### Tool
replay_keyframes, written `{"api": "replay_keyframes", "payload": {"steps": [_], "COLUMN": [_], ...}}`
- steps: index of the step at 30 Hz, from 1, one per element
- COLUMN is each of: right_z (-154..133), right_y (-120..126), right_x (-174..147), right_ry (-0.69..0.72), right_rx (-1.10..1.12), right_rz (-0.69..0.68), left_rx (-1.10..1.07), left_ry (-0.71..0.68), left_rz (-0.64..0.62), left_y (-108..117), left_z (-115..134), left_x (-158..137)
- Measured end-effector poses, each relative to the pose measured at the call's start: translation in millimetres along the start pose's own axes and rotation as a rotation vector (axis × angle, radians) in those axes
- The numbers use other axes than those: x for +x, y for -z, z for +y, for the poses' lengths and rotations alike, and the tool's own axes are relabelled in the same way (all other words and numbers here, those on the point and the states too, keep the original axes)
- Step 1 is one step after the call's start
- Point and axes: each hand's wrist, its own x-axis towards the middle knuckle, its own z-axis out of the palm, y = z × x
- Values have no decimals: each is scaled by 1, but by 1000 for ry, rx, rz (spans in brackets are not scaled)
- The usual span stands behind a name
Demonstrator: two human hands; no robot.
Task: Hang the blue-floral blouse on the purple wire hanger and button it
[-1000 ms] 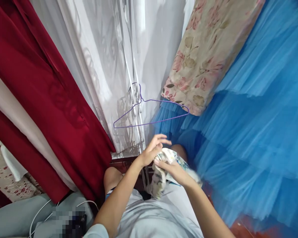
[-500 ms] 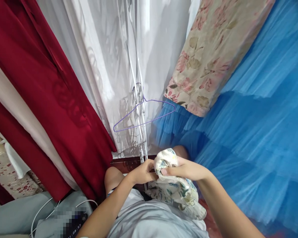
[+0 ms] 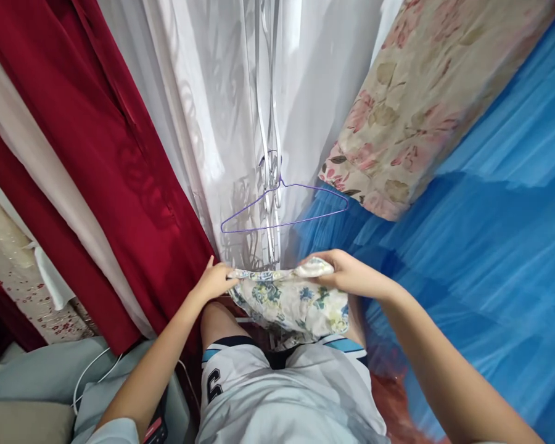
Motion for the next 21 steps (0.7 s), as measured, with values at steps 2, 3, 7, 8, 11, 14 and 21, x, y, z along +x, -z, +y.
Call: {"api": "replay_keyframes", "payload": {"steps": [2,3,7,8,11,14,21], "right_z": [4,6,21,26,37,45,62], "right_y": [6,8,17,18,17,11,25], "right_x": [18,28,71,80,98,100,63], "right_ry": [39,65,119,105,32,0,80], "right_rx": [-12,-24,-188,-245,-374,-436,-428], "right_rz": [109,167,427,478,527,521,716], "left_rx": [19,17,-56,-86,-166,-211,-185], "left_ry": [31,40,-4,-29,-90,-142,-161], "left_rz": [81,137,377,421,515,510,568], "left_y": [17,27,73,84,103,105,90], "left_z": [-24,-33,-46,-43,-20,14,56], "left_x": [4,7,33,42,68,90,104]}}
